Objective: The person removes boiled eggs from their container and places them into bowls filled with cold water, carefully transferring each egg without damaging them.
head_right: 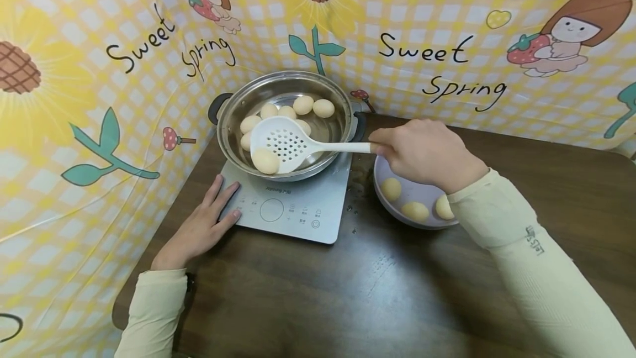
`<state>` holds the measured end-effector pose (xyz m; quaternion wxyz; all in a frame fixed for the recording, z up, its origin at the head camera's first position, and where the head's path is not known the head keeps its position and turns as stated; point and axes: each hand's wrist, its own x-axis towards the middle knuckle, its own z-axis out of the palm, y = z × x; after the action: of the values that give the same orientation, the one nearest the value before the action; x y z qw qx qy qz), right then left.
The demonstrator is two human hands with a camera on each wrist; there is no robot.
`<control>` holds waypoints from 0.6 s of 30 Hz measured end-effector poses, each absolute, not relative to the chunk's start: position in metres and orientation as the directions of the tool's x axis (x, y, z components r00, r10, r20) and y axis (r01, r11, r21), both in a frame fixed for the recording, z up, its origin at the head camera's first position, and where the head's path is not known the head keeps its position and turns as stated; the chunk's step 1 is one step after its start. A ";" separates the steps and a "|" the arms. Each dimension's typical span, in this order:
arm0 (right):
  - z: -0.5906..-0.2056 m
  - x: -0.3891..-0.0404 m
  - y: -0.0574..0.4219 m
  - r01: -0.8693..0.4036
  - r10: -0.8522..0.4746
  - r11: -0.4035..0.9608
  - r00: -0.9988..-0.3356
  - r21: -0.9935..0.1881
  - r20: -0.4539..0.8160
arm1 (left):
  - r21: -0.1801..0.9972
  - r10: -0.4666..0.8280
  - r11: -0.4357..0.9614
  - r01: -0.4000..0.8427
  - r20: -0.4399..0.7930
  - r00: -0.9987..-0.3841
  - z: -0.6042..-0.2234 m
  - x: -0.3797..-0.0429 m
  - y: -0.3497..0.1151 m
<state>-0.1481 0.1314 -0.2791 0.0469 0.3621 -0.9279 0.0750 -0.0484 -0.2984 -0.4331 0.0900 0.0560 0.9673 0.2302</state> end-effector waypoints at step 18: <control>-0.262 -0.154 0.133 -0.549 -0.607 0.783 -0.777 -0.292 -0.167 | 0.458 0.143 0.887 0.059 -0.151 -0.978 -0.434 -0.048 -0.298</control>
<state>-0.1544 0.1329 -0.2622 -0.1271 0.3091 -0.9356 0.1139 -0.0482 -0.2982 -0.4335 0.0905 0.0524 0.9671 0.2321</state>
